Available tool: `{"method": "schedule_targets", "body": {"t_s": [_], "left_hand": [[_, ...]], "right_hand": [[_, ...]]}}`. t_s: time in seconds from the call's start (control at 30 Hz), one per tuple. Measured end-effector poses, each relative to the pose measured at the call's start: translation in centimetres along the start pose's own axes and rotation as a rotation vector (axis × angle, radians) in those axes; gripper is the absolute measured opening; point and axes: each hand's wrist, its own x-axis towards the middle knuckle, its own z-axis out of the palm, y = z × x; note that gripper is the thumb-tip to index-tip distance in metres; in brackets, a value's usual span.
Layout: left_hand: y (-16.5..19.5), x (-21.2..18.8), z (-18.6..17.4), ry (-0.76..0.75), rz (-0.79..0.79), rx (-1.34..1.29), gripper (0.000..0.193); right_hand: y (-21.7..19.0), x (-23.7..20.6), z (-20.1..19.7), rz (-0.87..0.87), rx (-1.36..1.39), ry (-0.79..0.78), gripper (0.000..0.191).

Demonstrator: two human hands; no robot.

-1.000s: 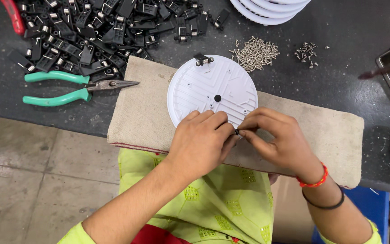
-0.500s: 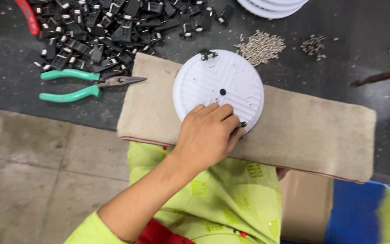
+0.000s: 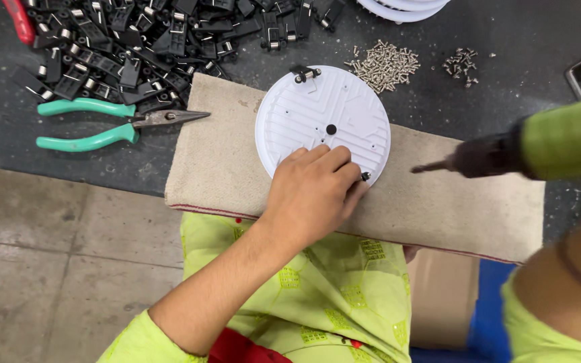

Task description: The person attaches black mounting clips to a white round plastic light fixture base, picking small screws from the table and driving them with a green electric screwdriver. They hold the base steady with one hand while fastening each clip, then set the finished base aside and start the next one.

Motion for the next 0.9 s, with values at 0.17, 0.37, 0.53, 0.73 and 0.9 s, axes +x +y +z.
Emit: {"method": "schedule_targets", "body": {"t_s": [0.17,0.37,0.53,0.73,0.9], "left_hand": [[0.0,0.3,0.3,0.018,-0.004,0.010,0.019],[0.0,0.4,0.4,-0.003,-0.024,0.024,0.017],[0.0,0.4,0.5,-0.022,-0.041,0.047,0.017],[-0.3,0.7,0.5,-0.026,-0.041,0.035,0.015],[-0.7,0.9,0.5,-0.020,-0.049,0.018,0.013]], "right_hand": [[2.3,-1.6,1.5,-0.040,-0.076,0.042,0.021],[5.0,-3.4,2.1,-0.101,-0.140,0.115,0.023],[6.0,-3.4,2.0,-0.112,-0.133,0.142,0.025],[6.5,-3.3,1.9,-0.110,-0.128,0.156,0.027],[6.8,-3.3,1.9,-0.098,-0.146,0.170,0.029]]}}
